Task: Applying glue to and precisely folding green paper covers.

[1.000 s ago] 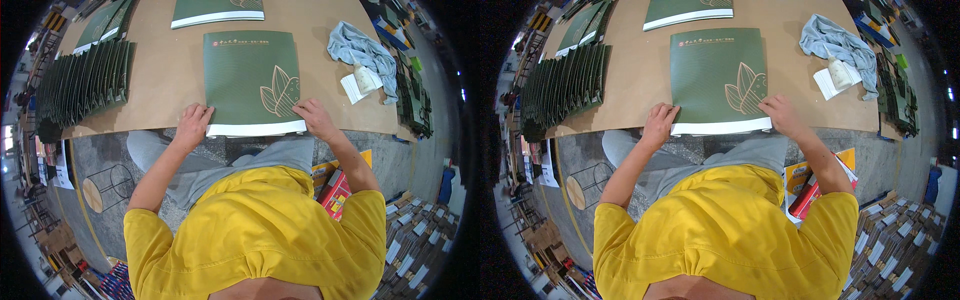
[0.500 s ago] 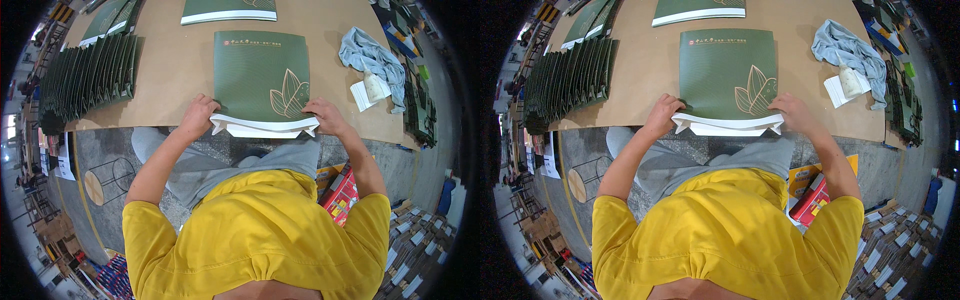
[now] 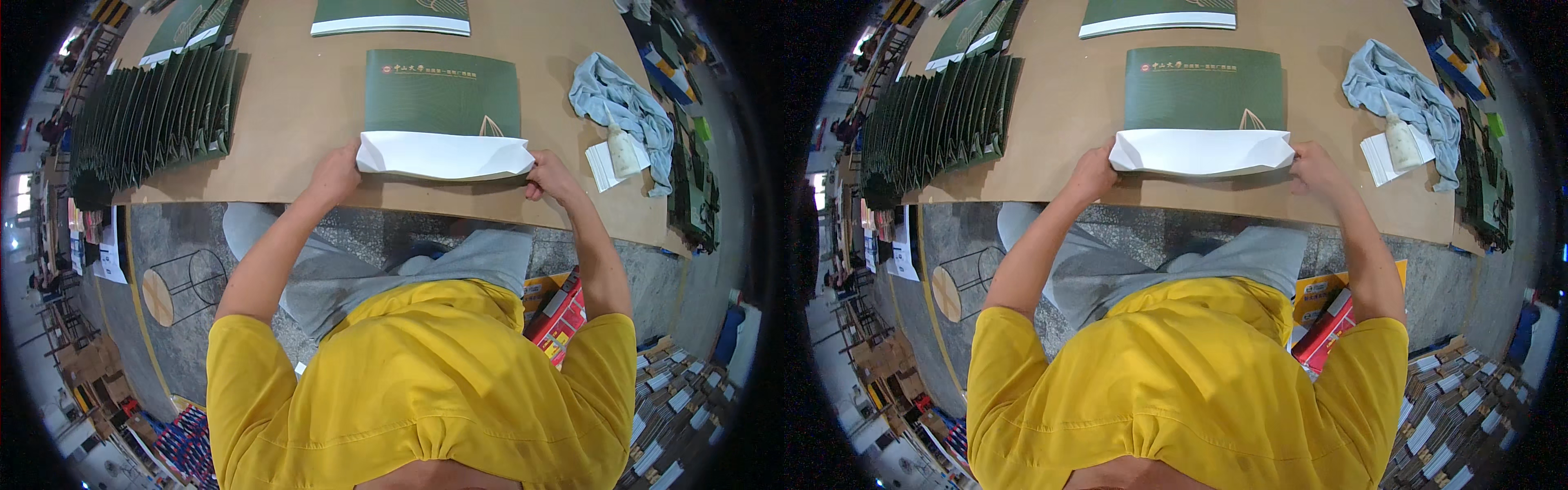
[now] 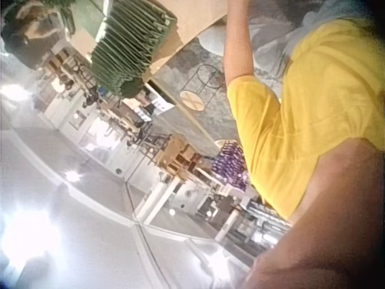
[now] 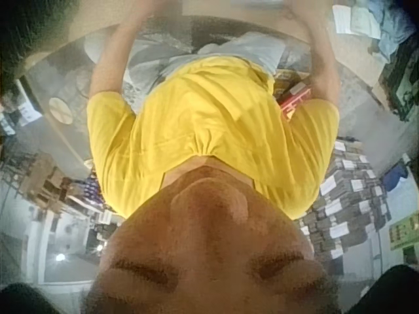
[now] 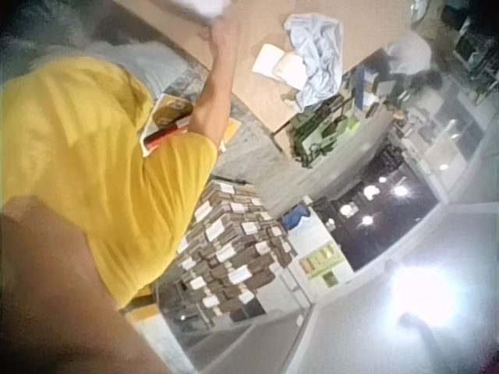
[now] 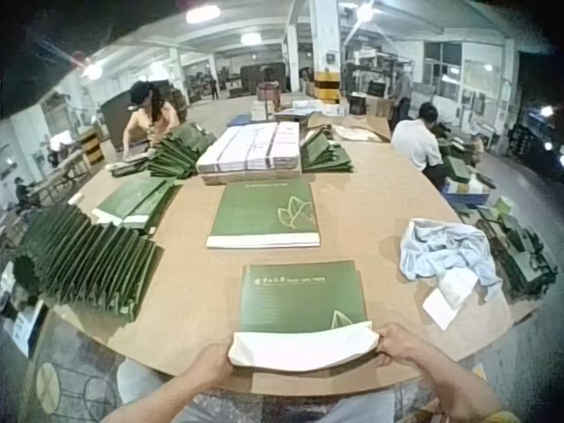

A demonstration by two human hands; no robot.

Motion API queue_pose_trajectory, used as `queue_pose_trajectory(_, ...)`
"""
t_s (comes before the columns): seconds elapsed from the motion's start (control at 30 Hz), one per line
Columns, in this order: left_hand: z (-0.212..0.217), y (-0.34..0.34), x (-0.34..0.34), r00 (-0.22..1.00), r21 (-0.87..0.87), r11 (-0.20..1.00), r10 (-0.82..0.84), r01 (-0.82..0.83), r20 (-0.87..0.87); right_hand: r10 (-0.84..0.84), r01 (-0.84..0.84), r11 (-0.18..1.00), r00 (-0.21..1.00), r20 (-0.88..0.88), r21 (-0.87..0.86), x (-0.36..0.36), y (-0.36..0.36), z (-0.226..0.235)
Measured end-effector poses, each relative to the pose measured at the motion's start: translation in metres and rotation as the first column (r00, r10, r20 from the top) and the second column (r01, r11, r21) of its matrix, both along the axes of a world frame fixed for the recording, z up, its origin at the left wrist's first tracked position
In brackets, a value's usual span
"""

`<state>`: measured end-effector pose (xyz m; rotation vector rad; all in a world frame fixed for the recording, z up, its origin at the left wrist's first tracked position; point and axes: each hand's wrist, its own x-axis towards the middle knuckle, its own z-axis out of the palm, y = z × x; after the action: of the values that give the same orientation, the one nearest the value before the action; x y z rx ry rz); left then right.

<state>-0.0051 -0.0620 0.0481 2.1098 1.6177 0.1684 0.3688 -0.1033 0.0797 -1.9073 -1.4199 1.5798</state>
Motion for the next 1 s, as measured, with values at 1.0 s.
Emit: queue_pose_trajectory(1.0, 0.008, -0.021, -0.016, 0.864, 0.076, 0.997, -0.051, 0.015, 0.5, 0.492, -0.873, 0.377, 0.473, 0.731, 0.311, -0.22, 0.028, -0.02)
